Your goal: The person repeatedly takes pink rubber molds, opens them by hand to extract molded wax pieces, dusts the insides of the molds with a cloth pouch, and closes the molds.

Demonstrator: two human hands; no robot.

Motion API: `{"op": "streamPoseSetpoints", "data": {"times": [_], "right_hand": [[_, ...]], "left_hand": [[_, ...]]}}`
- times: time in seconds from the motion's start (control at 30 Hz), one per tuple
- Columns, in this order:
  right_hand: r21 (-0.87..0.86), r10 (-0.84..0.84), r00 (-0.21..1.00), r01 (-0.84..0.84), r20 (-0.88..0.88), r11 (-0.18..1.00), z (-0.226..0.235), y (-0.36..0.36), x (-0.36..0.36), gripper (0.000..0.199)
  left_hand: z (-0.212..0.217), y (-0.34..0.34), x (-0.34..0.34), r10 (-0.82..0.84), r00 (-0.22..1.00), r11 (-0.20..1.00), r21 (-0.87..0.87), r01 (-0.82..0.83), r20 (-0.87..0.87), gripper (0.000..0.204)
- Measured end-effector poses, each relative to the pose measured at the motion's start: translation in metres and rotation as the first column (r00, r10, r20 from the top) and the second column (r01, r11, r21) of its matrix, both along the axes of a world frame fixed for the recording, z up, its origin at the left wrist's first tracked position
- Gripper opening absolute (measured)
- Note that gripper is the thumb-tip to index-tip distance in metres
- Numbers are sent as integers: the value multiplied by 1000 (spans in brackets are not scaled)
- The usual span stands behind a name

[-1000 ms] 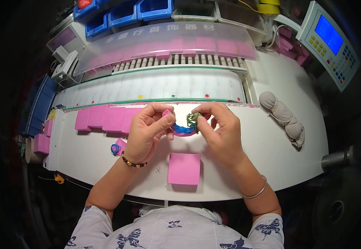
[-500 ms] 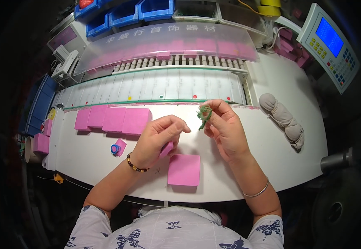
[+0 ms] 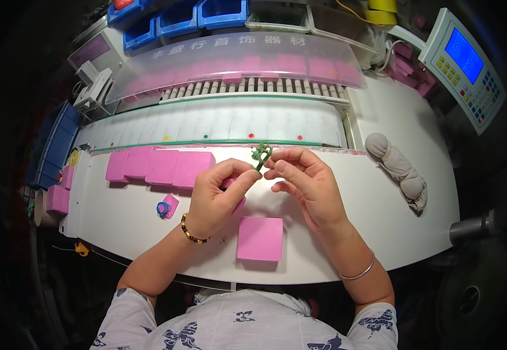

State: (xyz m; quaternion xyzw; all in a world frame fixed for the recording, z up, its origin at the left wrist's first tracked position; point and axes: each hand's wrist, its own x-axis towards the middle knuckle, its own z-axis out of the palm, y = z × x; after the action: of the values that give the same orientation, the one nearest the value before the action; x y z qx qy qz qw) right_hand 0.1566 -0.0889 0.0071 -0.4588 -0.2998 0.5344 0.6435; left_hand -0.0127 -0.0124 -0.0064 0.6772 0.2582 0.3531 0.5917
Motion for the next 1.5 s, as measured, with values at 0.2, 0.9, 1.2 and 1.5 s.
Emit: {"op": "streamPoseSetpoints", "data": {"times": [0.2,0.9,1.2,1.5], "right_hand": [[43,77,994,-80,73,996,-10,-1,5,14],[292,37,990,-76,136,953,-9,-4,3,10],[215,28,970,-82,243,973,-13,0,13,11],[4,-92,935,97,342,995,-9,5,1,21]], "left_hand": [[-5,-2,4,83,995,907,419,-53,-54,11],[2,2,1,-215,976,907,-377,187,-35,15],[0,3,4,-210,968,892,-377,248,141,20],[23,27,-44,-170,983,913,-363,183,67,21]]}}
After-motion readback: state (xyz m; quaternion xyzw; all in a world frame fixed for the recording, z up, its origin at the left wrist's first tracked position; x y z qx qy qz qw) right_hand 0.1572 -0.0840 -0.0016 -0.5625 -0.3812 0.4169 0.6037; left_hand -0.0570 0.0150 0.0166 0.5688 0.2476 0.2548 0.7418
